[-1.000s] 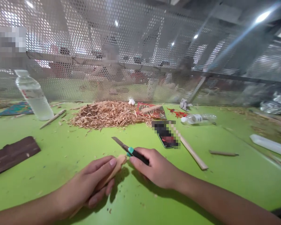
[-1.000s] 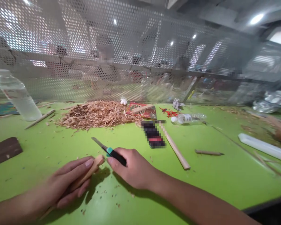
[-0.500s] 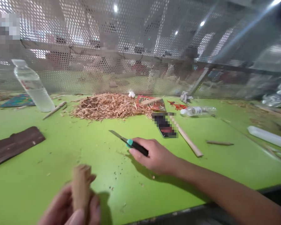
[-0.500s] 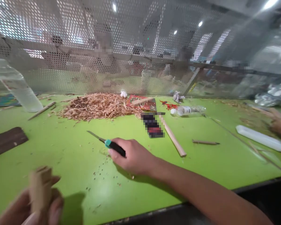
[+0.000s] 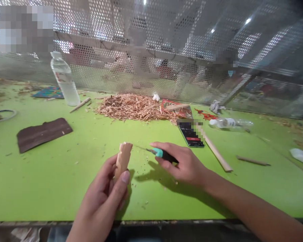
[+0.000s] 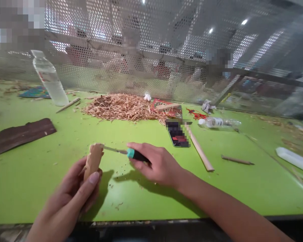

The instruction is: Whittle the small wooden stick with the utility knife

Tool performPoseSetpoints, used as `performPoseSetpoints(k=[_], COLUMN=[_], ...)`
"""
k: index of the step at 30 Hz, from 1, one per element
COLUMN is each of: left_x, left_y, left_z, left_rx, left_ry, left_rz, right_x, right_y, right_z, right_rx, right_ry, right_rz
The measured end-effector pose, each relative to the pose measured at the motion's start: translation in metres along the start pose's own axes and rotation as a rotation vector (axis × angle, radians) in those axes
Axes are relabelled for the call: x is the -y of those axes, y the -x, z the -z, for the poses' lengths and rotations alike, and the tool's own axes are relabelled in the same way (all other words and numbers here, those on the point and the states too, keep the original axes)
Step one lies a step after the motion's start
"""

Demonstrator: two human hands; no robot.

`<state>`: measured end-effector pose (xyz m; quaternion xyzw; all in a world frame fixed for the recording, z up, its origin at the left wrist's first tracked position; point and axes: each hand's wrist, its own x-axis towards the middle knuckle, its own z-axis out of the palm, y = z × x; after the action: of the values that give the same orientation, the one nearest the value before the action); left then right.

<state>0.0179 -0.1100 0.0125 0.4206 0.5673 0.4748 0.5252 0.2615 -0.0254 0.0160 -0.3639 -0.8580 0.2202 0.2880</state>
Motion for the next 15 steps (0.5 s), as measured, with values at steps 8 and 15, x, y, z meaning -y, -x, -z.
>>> performPoseSetpoints(k=[8,15], left_x=[0.004,-0.002], left_y=[-0.001,-0.002], left_z=[0.011,0.002], left_rx=[0.135,0.098], left_ry=[0.045,0.036], left_rz=[0.059,0.023], right_x=[0.002,0.0], right_y=[0.002,0.004], right_z=[-0.014,-0.024], right_rx=[0.099,0.13], right_ry=[0.081,0.137], right_rz=[0.209,0.252])
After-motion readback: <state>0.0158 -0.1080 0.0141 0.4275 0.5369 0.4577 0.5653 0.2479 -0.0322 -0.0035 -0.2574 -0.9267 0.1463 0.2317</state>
